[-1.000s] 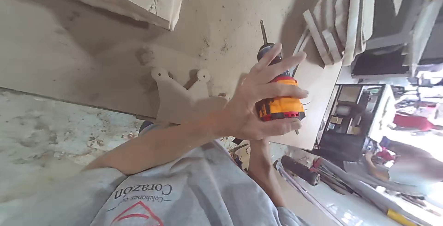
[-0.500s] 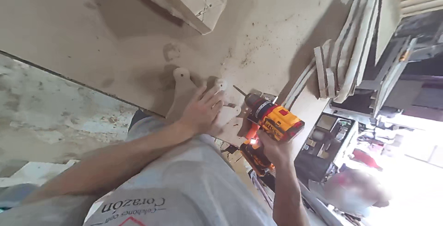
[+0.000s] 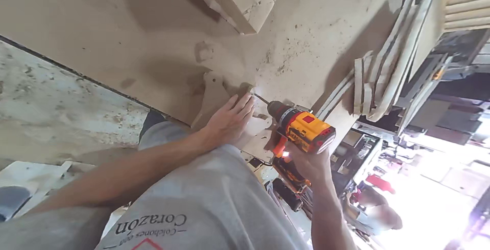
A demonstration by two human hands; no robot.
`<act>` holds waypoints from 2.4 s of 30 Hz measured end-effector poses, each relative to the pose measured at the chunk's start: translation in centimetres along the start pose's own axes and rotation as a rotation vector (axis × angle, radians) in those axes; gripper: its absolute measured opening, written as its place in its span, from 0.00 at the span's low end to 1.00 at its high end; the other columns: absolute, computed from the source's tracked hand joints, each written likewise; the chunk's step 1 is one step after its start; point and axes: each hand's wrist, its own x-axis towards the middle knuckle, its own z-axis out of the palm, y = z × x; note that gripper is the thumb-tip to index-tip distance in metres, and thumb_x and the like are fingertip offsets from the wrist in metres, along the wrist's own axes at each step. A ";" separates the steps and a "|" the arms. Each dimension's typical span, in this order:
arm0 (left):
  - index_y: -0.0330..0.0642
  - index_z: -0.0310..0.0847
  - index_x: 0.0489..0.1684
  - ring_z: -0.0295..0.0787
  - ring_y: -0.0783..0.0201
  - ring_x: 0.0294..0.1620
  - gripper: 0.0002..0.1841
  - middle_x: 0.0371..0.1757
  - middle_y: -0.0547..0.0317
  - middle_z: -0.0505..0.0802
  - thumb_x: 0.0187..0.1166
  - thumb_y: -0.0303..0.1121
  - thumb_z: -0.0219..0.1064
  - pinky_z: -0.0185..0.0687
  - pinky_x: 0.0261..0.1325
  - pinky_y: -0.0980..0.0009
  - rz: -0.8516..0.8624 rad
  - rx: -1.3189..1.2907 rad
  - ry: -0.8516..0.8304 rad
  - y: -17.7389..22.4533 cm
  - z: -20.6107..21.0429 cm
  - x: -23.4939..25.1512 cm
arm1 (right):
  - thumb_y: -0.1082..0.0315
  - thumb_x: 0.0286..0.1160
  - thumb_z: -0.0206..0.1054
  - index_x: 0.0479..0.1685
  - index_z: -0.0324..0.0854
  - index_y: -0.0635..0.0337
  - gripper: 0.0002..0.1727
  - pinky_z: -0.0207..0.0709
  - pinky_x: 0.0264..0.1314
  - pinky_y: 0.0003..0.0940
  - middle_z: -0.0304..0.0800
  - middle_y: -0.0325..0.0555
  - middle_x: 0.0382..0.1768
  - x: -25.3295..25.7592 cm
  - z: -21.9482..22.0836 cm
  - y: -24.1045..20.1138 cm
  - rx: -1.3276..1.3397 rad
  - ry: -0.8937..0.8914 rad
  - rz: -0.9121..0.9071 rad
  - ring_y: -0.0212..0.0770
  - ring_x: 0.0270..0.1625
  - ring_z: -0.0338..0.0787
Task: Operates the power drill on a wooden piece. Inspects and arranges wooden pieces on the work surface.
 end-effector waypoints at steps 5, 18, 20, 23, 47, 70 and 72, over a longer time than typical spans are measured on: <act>0.32 0.71 0.81 0.59 0.42 0.91 0.25 0.89 0.42 0.69 0.88 0.33 0.45 0.58 0.87 0.43 -0.004 0.009 -0.041 0.1 -0.5 0.1 | 0.50 0.56 0.78 0.56 0.84 0.59 0.30 0.88 0.56 0.35 0.93 0.38 0.44 0.3 -0.7 -1.2 -0.134 -0.027 0.063 0.27 0.48 0.92; 0.30 0.63 0.86 0.59 0.43 0.91 0.28 0.92 0.40 0.64 0.86 0.29 0.48 0.62 0.82 0.46 -0.006 0.000 -0.119 0.1 -1.0 0.4 | 0.51 0.56 0.78 0.54 0.84 0.56 0.27 0.89 0.53 0.31 0.94 0.33 0.42 1.1 -1.8 -4.0 -0.249 -0.064 0.046 0.23 0.46 0.92; 0.30 0.62 0.87 0.58 0.43 0.91 0.29 0.92 0.41 0.64 0.85 0.29 0.49 0.61 0.83 0.46 -0.003 -0.021 -0.129 0.1 -1.1 0.5 | 0.51 0.56 0.78 0.54 0.84 0.56 0.27 0.88 0.52 0.30 0.94 0.32 0.41 1.1 -1.6 -4.1 -0.250 -0.060 0.050 0.22 0.45 0.92; 0.29 0.64 0.85 0.59 0.44 0.91 0.28 0.92 0.41 0.64 0.85 0.30 0.50 0.63 0.82 0.47 0.002 -0.017 -0.111 0.0 -0.8 0.5 | 0.51 0.55 0.78 0.53 0.84 0.56 0.27 0.88 0.52 0.31 0.93 0.33 0.41 1.0 -1.5 -4.4 -0.264 -0.046 0.060 0.23 0.45 0.92; 0.29 0.82 0.62 0.77 0.46 0.78 0.17 0.75 0.41 0.84 0.87 0.24 0.49 0.74 0.75 0.54 -0.017 -0.119 0.078 -0.2 -0.7 0.5 | 0.47 0.60 0.73 0.49 0.86 0.43 0.19 0.85 0.49 0.46 0.91 0.33 0.40 5.4 -4.0 -8.5 -0.468 -0.352 0.079 0.31 0.45 0.91; 0.59 0.68 0.88 0.92 0.46 0.45 0.31 0.46 0.48 0.94 0.82 0.32 0.62 0.87 0.42 0.52 -0.499 -0.368 0.216 0.1 -2.3 6.1 | 0.47 0.62 0.74 0.44 0.87 0.43 0.16 0.83 0.48 0.50 0.91 0.34 0.36 4.6 -5.7 -7.8 -0.517 -0.331 -0.039 0.33 0.43 0.91; 0.57 0.72 0.85 0.92 0.45 0.47 0.29 0.47 0.47 0.93 0.81 0.32 0.64 0.87 0.44 0.51 -0.489 -0.387 0.228 0.1 -2.4 6.1 | 0.46 0.60 0.74 0.49 0.86 0.45 0.21 0.84 0.52 0.52 0.92 0.36 0.40 3.6 -6.1 -7.4 -0.503 -0.272 -0.033 0.35 0.47 0.92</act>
